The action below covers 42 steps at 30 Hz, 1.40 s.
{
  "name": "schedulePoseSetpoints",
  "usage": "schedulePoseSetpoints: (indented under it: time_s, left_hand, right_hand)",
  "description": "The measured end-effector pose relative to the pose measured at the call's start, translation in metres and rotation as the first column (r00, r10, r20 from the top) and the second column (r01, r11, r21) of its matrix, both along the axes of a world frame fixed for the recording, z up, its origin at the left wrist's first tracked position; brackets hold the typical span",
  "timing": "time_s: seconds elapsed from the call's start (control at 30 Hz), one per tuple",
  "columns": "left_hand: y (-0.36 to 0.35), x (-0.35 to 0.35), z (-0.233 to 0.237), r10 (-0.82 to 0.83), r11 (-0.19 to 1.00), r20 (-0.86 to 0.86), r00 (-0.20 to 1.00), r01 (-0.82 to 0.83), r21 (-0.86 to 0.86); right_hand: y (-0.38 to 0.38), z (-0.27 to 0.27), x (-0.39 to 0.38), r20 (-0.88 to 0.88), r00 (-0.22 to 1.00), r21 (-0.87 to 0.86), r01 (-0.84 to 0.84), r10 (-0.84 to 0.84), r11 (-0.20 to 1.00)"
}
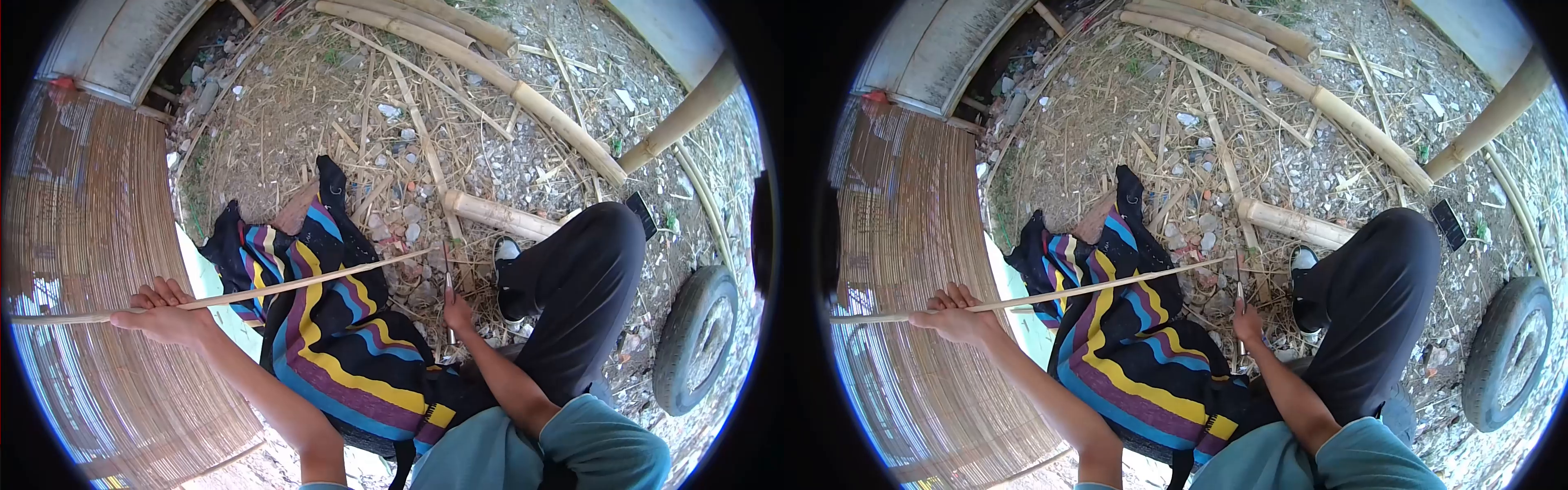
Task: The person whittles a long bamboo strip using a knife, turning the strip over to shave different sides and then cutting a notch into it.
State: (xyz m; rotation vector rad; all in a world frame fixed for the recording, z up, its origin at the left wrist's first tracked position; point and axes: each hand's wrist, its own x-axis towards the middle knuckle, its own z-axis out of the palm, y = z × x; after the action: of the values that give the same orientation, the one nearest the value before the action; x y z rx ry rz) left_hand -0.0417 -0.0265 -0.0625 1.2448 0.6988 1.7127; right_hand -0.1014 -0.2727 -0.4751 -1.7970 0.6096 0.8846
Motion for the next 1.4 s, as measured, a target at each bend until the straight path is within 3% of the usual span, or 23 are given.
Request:
schedulePoseSetpoints:
  time_s: [0.07,0.23,0.37,0.43,0.47,0.53,0.57,0.67,0.73,0.8,0.9,1.0,1.2,1.33,1.4]
  left_hand:
    - [0.005,-0.005,-0.001,0.002,1.0,-0.005,1.0,-0.002,-0.012]
    - [-0.006,-0.012,0.005,0.029,0.999,-0.044,0.999,-0.027,0.027]
    - [-0.015,-0.008,0.005,0.064,0.998,-0.036,0.997,-0.064,0.008]
    - [-0.011,-0.007,0.004,0.092,0.996,-0.031,0.995,-0.092,0.005]
    - [-0.008,-0.007,0.003,0.123,0.992,-0.025,0.992,-0.123,0.003]
    - [-0.003,-0.007,0.001,0.153,0.988,-0.054,0.987,-0.153,0.011]
    - [0.0,-0.008,-0.001,0.185,0.983,-0.077,0.98,-0.185,0.013]
    - [0.027,-0.023,-0.008,0.096,0.995,-0.163,0.982,-0.096,0.008]
    - [0.024,-0.02,-0.006,0.124,0.992,-0.151,0.981,-0.127,-0.011]
    - [0.015,-0.008,-0.003,0.131,0.99,-0.116,0.985,-0.136,-0.04]
    - [0.002,0.004,-0.001,0.162,0.987,-0.095,0.982,-0.162,0.004]
    - [0.007,0.004,0.0,0.143,0.99,-0.137,0.98,-0.142,0.014]
    - [0.015,0.006,-0.005,0.2,0.98,-0.135,0.97,-0.201,0.009]
    - [0.032,-0.004,-0.009,0.211,0.975,-0.15,0.966,-0.22,-0.04]
    - [0.043,-0.013,-0.013,0.264,0.958,-0.164,0.951,-0.278,-0.066]
  right_hand:
    - [0.004,-0.044,-0.005,0.156,0.987,-0.079,-0.02,0.032,0.997]
    - [0.012,0.017,0.008,0.351,0.934,0.037,-0.092,0.073,0.995]
    - [0.028,0.05,-0.001,0.29,0.953,0.144,-0.136,0.09,0.98]
    - [0.029,0.101,0.006,0.116,0.975,0.341,-0.217,0.188,0.915]
    - [0.032,0.103,0.005,0.111,0.976,0.347,-0.213,0.186,0.914]
    - [0.038,0.104,-0.001,0.433,0.876,0.286,-0.356,0.212,0.89]
    - [0.04,0.099,-0.001,0.435,0.862,0.227,-0.385,0.261,0.894]
    - [0.037,0.052,-0.002,0.403,0.871,0.107,-0.35,0.281,0.931]
    - [0.017,0.018,0.006,0.24,0.931,0.0,-0.283,0.275,0.959]
    - [-0.014,-0.039,0.013,0.212,0.929,-0.083,-0.292,0.303,0.953]
    - [-0.02,-0.068,0.012,0.131,0.915,-0.207,-0.35,0.381,0.913]
    - [-0.002,-0.038,0.007,0.168,0.952,-0.134,-0.235,0.256,0.963]
    - [0.038,0.045,0.01,0.426,0.877,0.208,-0.333,0.221,0.92]
    - [0.029,0.038,0.009,0.482,0.842,0.22,-0.385,0.243,0.896]
    - [0.027,0.036,0.012,0.485,0.782,0.031,-0.463,0.392,0.886]
